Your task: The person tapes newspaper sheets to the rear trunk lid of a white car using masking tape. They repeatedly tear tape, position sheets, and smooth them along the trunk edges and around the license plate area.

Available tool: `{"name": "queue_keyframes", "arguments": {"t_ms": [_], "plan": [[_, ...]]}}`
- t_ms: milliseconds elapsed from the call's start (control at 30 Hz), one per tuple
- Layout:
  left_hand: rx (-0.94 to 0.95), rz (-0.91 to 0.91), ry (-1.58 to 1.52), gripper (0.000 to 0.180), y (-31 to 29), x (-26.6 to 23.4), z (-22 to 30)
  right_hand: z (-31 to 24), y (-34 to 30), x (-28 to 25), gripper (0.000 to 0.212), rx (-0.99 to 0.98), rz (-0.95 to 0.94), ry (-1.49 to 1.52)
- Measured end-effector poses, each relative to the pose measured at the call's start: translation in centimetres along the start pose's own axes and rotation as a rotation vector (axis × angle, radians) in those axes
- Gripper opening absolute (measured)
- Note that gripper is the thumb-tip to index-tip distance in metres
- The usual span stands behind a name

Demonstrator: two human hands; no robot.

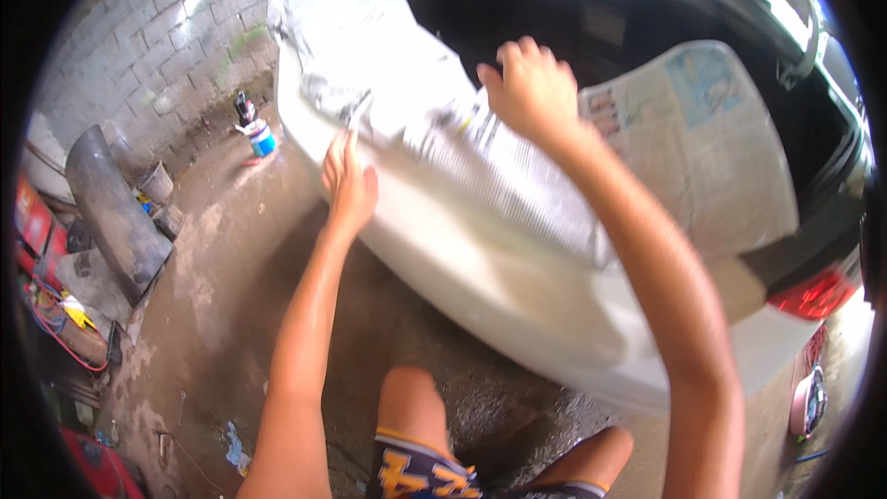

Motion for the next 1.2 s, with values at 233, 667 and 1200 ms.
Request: {"name": "queue_keyframes", "arguments": {"t_ms": [233,667,1200], "plan": [[-0.091,-0.232,0.138,0.053,-5.6,-7.0,2.2,-3.8,-12.8,-7.0,0.009,0.157,-0.167,1.038],[-1.076,-1.823,0.055,0.043,-34.6,-45.6,11.2,-0.1,-29.2,-27.4,0.015,1.234,-0.752,1.039],[-0.532,-0.812,-0.250,0.033,10.9,-21.7,2.6,2.5,-1.7,-8.9,0.021,1.038,-0.370,1.107]]}}
Point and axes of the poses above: each hand's wrist, its own y-axis towards the middle knuckle, its own x-axis out of the palm, z = x × y, the point moved 4 cm from there along y, towards the middle knuckle, and after that the axes turned 11 degrees about -y, right-handed, at the moved point
